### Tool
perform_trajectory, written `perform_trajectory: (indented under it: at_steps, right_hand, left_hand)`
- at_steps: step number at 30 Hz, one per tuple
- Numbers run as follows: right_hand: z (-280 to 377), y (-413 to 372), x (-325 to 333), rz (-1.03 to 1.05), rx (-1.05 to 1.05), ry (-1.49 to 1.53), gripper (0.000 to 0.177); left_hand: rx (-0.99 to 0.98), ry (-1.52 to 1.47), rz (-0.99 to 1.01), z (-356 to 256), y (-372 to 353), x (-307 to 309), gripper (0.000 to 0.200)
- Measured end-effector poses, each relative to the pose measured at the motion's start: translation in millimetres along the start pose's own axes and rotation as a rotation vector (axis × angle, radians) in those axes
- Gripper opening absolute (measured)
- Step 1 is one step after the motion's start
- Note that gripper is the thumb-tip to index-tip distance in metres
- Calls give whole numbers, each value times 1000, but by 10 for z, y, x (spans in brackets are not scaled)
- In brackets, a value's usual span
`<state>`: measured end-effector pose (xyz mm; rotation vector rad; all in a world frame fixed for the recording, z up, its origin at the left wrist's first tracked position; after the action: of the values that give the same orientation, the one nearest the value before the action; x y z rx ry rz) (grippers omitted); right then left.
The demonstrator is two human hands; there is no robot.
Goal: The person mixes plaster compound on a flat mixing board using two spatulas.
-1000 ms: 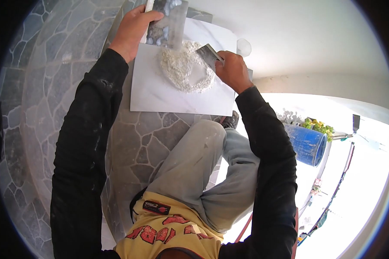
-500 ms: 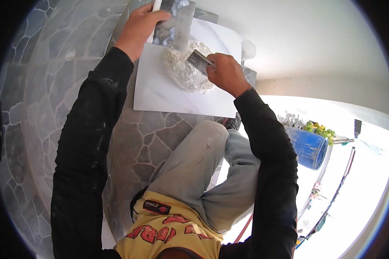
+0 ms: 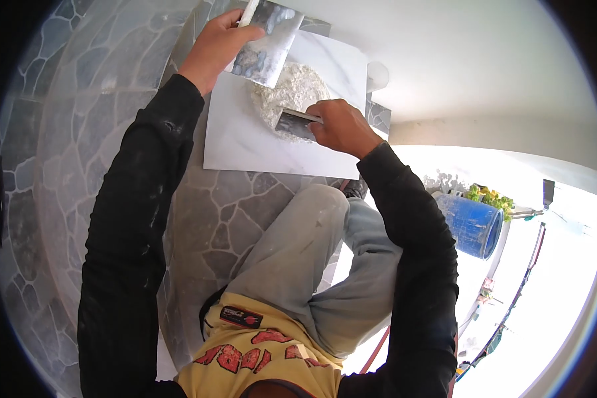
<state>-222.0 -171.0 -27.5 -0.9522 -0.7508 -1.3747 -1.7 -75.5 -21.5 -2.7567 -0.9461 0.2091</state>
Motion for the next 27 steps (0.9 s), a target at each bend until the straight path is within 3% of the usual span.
perform_trajectory:
  at_steps: [2, 4, 6, 8, 11, 15, 17, 20, 22, 24, 27]
  right_hand:
    - [-96, -36, -27, 24, -11, -45, 21]
    - [-225, -55, 126, -104, -63, -85, 21]
    - [-351, -128, 320, -126, -184, -59, 20]
    - [-433, -184, 463, -145, -283, 37, 21]
    - [-384, -287, 630, -240, -329, 104, 22]
    - [-230, -299, 764, -252, -328, 215, 23]
    - [-99, -242, 773, -373, -265, 413, 24]
    - [92, -177, 862, -402, -248, 317, 24]
    - [214, -197, 1026, -422, -250, 207, 24]
    - [216, -283, 1191, -384, -317, -73, 24]
    - [81, -363, 1131, -431, -347, 24, 22]
  left_hand:
    - [-12, 50, 5, 11, 16, -23, 33]
    - [-25, 94, -5, 28, 29, -19, 36]
    - [-175, 347, -23, -45, 3, -56, 38]
    - [-185, 438, -39, -70, -22, -81, 38]
    - [-324, 480, -35, -50, -102, -181, 27]
    - [-360, 662, -74, -89, -185, -257, 19]
    - [-415, 670, -62, -92, -223, -323, 18]
    - [-415, 656, -50, -140, -282, -362, 18]
    - [-468, 656, -149, -213, -278, -254, 18]
    - [-444, 590, -150, -250, -239, -159, 18]
    - [-386, 499, -55, -210, -215, -219, 18]
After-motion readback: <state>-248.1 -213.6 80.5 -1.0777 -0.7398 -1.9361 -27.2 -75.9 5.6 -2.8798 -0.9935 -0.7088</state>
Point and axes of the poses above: each hand's wrist, its own y-axis towards the middle knuckle, its own x-axis out of the back of the hand, z = x × y, the point moved 6 cm from there along y, towards the middle knuckle, and after that the axes turned 15 degrees about x, right-handed, at the moved point
